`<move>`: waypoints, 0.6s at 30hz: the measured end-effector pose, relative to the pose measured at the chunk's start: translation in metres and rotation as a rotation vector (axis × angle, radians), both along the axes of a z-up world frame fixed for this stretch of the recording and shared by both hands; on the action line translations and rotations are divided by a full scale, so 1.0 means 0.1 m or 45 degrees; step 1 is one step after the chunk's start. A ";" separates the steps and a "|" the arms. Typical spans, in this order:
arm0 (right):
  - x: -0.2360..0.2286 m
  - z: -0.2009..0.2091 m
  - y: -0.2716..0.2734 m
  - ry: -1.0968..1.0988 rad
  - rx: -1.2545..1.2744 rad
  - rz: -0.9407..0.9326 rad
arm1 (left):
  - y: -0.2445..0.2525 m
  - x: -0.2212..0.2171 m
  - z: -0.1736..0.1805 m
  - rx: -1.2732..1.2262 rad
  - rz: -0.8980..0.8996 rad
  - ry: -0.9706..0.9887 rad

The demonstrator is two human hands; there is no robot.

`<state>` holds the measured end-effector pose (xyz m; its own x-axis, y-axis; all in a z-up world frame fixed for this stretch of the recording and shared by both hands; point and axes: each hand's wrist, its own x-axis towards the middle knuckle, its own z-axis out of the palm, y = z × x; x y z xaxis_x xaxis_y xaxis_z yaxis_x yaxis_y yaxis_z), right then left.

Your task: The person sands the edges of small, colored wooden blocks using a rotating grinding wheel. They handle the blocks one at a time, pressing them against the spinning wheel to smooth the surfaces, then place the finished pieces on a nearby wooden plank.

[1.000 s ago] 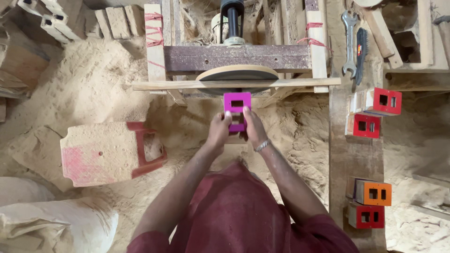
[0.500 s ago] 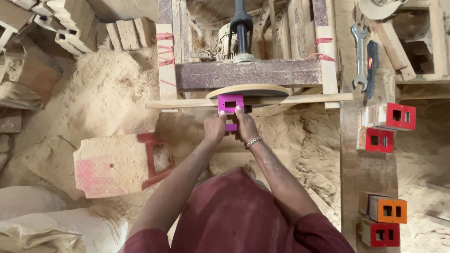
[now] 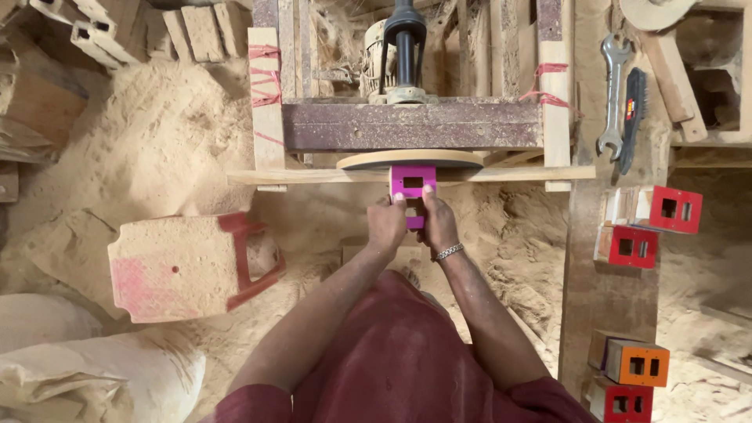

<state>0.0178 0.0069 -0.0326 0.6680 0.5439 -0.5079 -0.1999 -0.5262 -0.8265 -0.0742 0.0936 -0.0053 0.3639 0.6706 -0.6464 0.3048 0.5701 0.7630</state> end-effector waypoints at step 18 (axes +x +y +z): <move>0.46 0.04 -0.35 0.066 -0.055 -0.176 | -0.36 0.53 -0.01 0.052 -0.059 0.085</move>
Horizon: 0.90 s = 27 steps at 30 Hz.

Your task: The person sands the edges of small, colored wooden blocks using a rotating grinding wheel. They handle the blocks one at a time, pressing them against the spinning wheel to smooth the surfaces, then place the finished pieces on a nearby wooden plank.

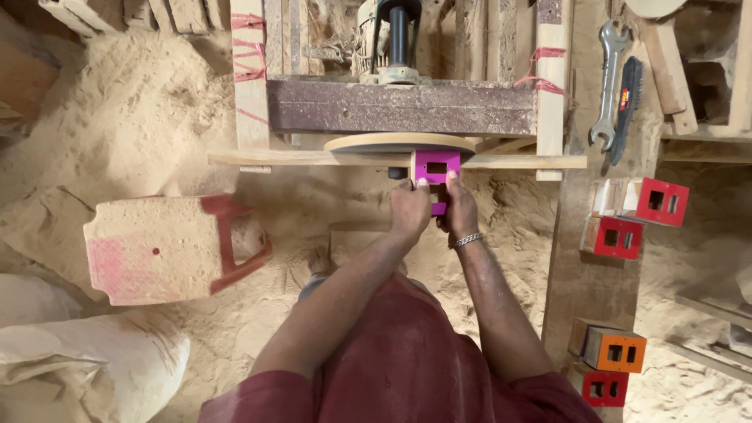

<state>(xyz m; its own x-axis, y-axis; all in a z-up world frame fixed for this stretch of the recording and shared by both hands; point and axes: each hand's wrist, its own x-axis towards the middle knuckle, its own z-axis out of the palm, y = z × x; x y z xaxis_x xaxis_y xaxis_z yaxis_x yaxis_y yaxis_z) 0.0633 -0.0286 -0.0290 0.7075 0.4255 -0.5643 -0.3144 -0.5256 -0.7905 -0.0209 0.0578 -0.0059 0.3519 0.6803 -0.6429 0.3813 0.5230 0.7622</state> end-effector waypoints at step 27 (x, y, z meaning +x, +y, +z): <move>-0.98 0.32 -0.39 -0.360 0.416 0.275 | -0.25 -1.31 0.07 0.152 -0.273 -0.626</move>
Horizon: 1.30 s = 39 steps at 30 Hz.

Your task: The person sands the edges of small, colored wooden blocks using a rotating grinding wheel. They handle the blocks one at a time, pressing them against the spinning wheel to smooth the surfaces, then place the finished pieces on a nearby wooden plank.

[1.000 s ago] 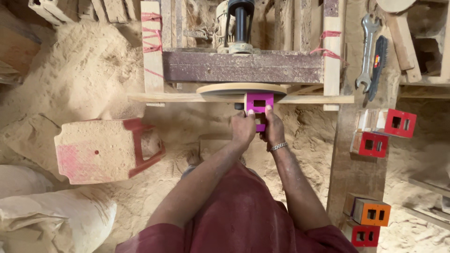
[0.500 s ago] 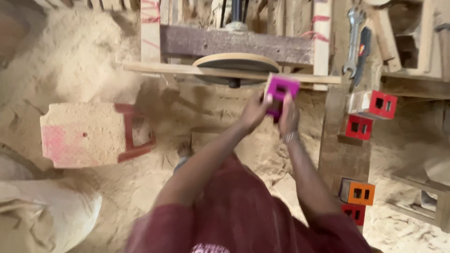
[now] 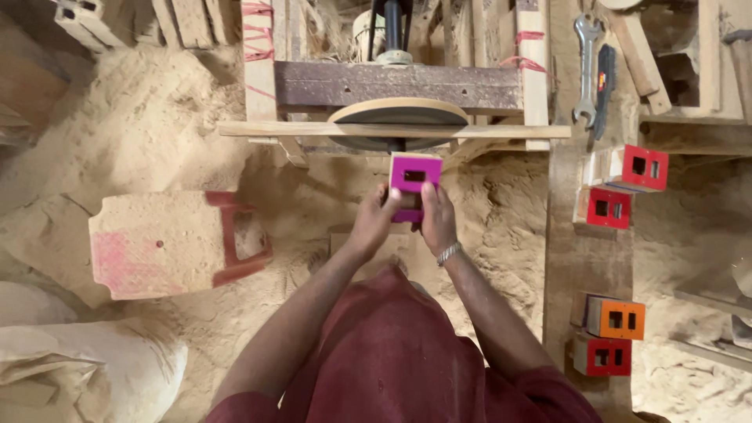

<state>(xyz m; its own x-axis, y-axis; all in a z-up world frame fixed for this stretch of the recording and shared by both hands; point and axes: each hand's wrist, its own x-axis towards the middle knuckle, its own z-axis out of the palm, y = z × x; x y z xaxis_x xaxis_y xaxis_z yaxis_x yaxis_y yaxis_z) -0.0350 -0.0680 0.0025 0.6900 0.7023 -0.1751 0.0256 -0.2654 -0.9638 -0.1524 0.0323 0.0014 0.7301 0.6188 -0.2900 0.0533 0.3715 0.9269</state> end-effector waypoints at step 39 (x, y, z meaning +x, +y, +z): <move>0.85 0.64 -0.19 -0.352 -0.868 0.377 | 0.10 0.32 -0.13 -0.312 -0.364 0.033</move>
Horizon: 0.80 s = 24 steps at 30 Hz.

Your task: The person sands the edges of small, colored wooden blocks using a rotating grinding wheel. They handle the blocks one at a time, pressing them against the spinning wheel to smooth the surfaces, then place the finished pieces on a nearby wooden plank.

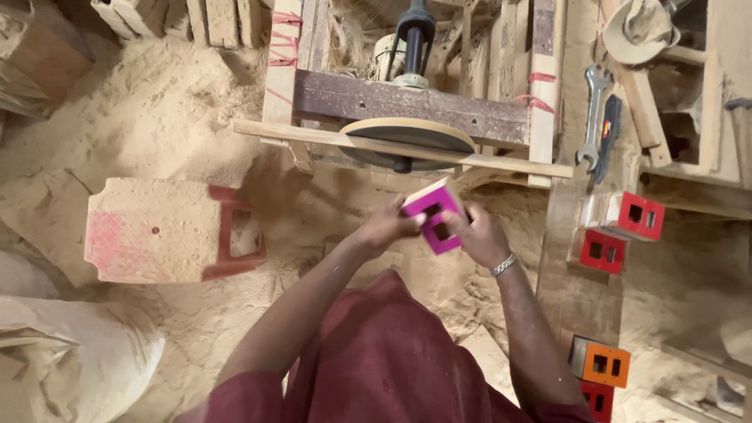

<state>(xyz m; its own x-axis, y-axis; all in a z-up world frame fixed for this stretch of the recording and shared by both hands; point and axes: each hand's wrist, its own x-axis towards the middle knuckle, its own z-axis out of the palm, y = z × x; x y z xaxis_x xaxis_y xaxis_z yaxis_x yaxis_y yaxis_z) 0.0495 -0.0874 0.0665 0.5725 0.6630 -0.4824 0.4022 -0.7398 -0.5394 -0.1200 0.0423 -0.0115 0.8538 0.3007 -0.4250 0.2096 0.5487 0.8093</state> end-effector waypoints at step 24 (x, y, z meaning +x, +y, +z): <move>-0.64 -0.83 1.25 0.767 0.622 -0.910 | 0.59 0.47 -0.61 -0.512 1.017 0.163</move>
<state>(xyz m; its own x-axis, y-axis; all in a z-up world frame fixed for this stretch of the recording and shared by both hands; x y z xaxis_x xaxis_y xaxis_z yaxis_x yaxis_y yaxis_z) -0.0147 0.0375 -0.0163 0.6612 0.4650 -0.5888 -0.4753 -0.3476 -0.8083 -0.0733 0.1010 -0.0721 0.3933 0.5919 -0.7036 -0.2799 0.8060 0.5216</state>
